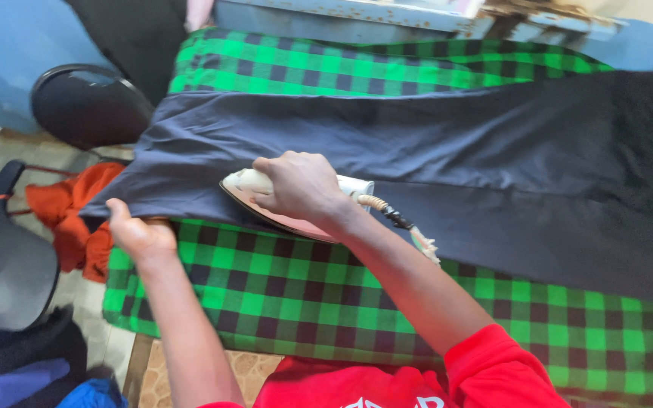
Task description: The person irons a pair of black trousers laid out on a green and black checkered ironing board. They spray the trousers with water from a spray bottle and then use a white electric iron to smooth the fabric, repeatedly adjusting the trousers with their hands.
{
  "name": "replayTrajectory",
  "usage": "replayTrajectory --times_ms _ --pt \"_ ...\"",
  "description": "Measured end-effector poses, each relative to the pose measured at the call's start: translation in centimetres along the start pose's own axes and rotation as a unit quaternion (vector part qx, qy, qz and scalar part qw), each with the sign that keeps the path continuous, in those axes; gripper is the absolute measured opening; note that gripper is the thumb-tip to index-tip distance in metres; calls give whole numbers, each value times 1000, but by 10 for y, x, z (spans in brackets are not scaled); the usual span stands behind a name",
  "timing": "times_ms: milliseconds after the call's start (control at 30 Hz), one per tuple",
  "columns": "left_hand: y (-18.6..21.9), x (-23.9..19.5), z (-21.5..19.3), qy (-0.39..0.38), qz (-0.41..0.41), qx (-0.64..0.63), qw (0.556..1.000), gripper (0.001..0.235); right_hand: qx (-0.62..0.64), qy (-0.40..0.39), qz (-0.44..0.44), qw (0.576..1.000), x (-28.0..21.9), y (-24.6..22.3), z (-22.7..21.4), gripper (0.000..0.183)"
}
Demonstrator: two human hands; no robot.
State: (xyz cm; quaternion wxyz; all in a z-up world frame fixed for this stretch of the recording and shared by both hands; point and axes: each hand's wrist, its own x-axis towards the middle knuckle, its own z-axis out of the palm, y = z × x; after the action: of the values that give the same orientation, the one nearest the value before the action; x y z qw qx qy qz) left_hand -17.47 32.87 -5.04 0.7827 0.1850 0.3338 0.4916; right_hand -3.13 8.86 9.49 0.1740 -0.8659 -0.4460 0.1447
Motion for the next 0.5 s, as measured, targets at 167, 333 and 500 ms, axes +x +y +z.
replayTrajectory --times_ms 167,333,500 --pt "1 -3 -4 -78 12 37 996 39 -58 -60 101 991 -68 61 -40 33" --pt "8 -37 15 -103 20 36 994 43 -69 -44 251 965 -149 123 -74 43" --pt "0 -72 33 -77 19 176 981 35 -89 -41 323 941 -227 171 -96 51"
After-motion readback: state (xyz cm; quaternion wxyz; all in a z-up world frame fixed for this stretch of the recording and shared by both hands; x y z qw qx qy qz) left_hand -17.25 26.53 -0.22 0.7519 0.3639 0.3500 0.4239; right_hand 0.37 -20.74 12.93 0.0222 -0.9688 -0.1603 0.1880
